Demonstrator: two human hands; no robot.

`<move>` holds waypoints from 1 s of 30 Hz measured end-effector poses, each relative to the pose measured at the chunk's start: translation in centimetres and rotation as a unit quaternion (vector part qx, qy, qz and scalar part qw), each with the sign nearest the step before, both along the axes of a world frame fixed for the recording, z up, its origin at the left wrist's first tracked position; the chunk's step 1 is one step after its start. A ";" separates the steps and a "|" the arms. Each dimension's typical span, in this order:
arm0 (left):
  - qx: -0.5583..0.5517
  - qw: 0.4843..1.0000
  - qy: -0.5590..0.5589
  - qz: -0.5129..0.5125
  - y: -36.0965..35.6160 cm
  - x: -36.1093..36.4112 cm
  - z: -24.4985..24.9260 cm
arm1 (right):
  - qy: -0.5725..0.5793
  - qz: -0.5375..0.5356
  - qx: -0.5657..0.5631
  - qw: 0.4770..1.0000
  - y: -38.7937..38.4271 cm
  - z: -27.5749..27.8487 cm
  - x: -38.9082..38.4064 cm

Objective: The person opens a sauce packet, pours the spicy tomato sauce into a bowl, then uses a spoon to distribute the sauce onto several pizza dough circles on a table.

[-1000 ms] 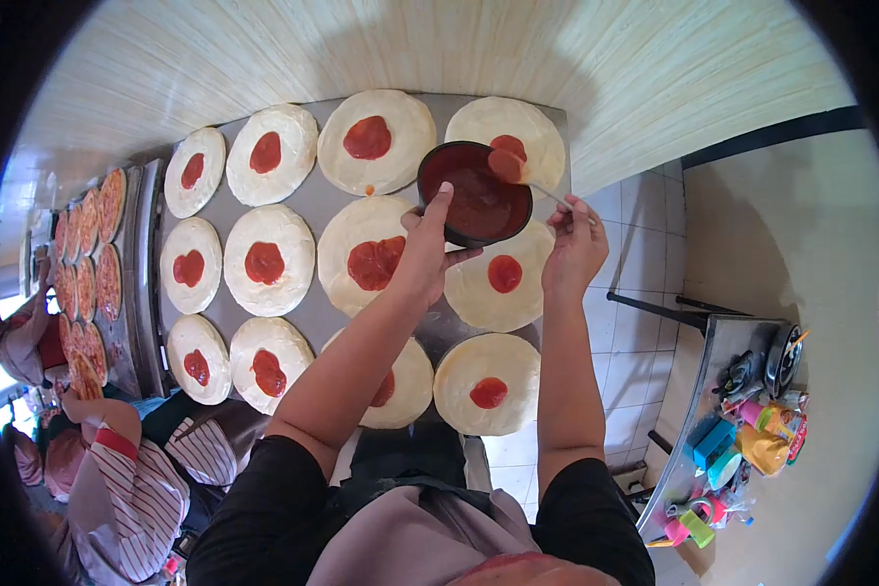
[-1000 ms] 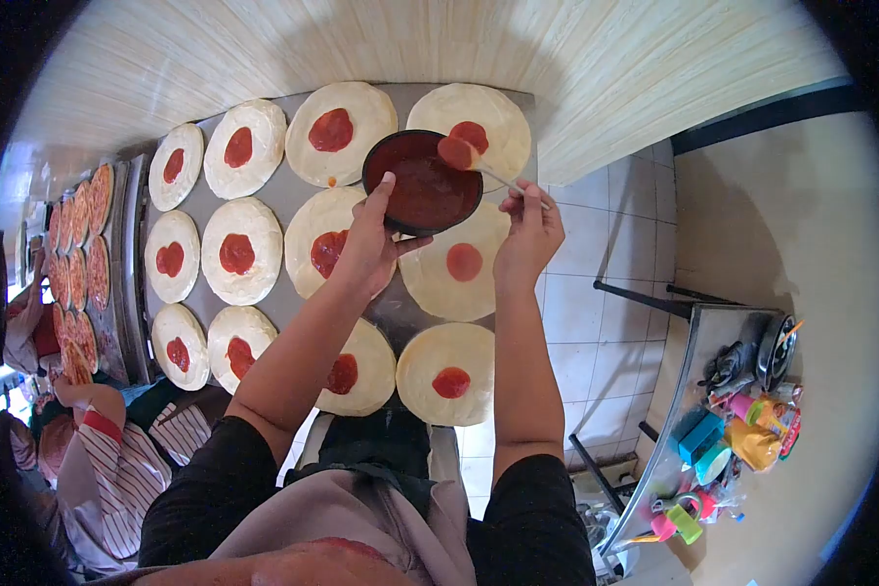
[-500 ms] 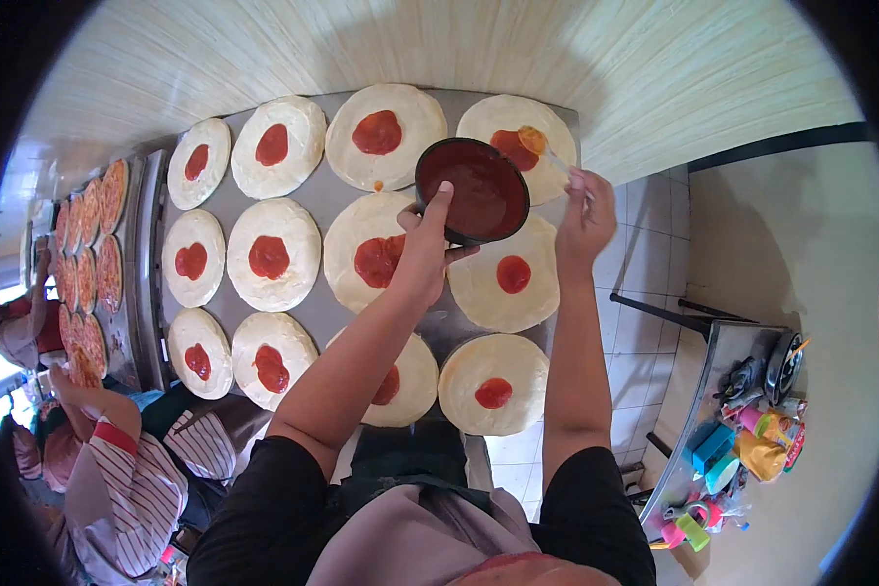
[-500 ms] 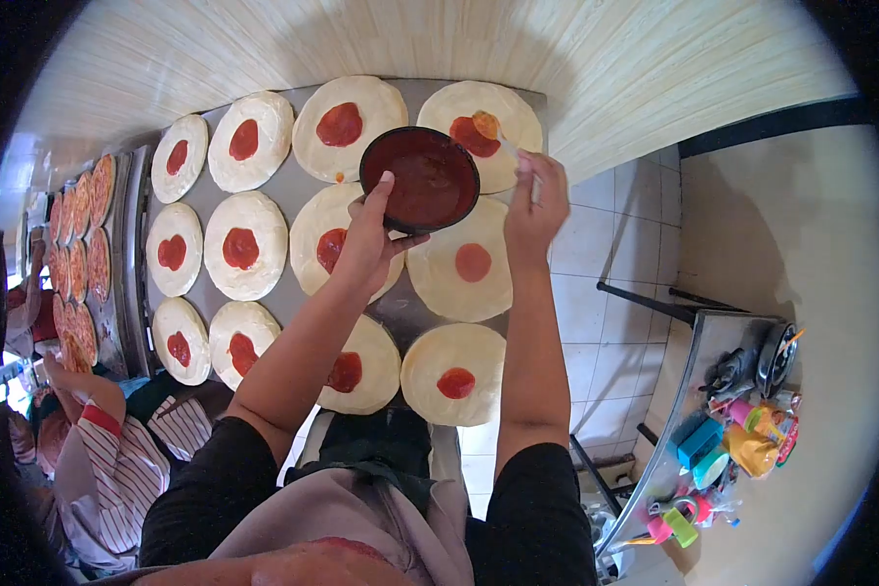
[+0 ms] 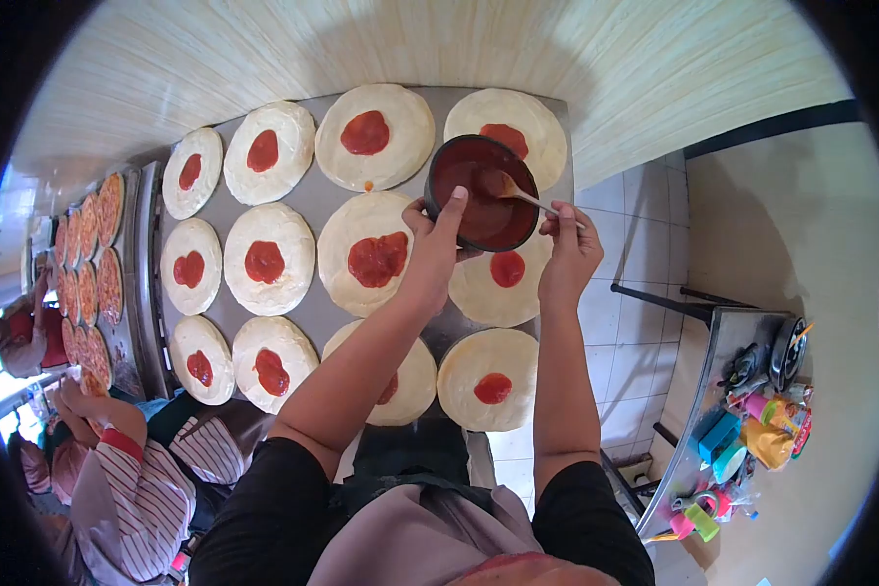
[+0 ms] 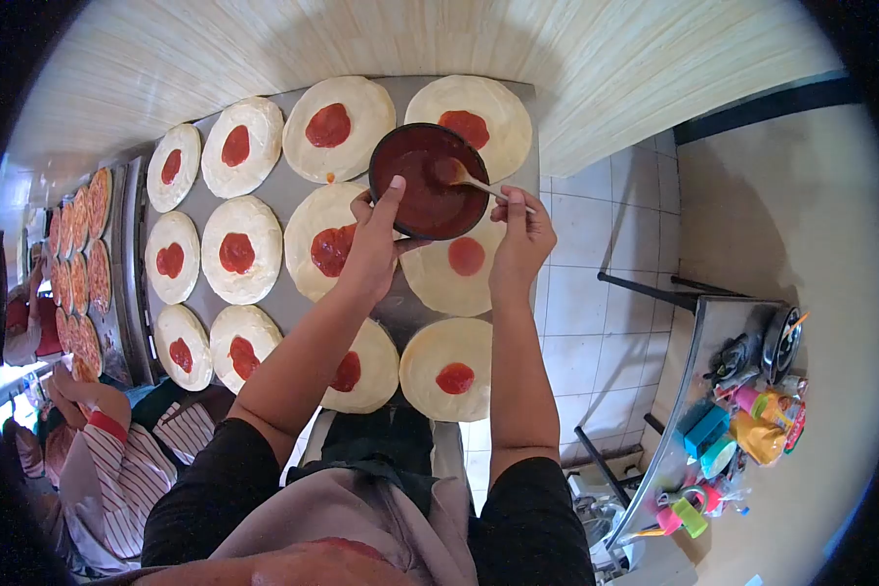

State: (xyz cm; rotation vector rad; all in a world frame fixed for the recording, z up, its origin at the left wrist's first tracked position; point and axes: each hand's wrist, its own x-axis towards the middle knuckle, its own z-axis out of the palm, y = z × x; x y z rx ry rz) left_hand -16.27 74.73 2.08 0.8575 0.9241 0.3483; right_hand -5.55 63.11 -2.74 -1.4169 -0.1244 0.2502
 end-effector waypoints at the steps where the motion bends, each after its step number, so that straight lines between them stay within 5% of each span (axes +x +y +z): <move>1: -0.014 1.000 0.007 -0.001 0.1 -0.1 -0.2 | 0.019 -0.015 0.035 0.999 -0.2 -0.1 0.0; 10: -0.103 0.994 -0.022 -0.014 1.3 -0.4 -1.3 | 0.025 -0.091 0.155 0.983 1.0 2.2 1.8; 14: -0.094 0.993 -0.066 -0.023 1.3 -1.4 -1.6 | -0.051 -0.086 0.069 0.993 2.8 2.1 3.8; 16: -0.091 0.994 -0.054 -0.019 1.2 -1.8 -2.0 | -0.282 0.012 -0.033 0.959 3.5 1.2 4.5; 17: -0.091 0.994 -0.054 -0.019 1.1 -1.9 -2.1 | -0.282 0.012 -0.032 0.959 3.4 1.0 4.8; 19: -0.078 0.997 -0.027 -0.009 1.0 -2.3 -1.9 | -0.488 0.097 -0.216 0.840 3.2 1.5 5.1; 23: -0.019 0.999 0.021 0.022 -0.3 -2.8 -0.5 | -0.495 0.023 -0.163 0.853 0.6 4.2 2.3; 25: 0.016 0.999 0.013 0.033 -0.7 -3.0 -0.1 | -0.345 0.020 -0.124 0.930 -1.6 5.5 -0.2; 29: 0.067 0.997 0.027 0.023 -2.8 -3.5 0.5 | -0.278 0.018 -0.130 0.952 -4.2 5.5 -4.4; 30: 0.151 0.988 0.024 0.023 -3.4 -3.7 -0.7 | -0.246 0.002 -0.142 0.959 -4.5 5.1 -5.0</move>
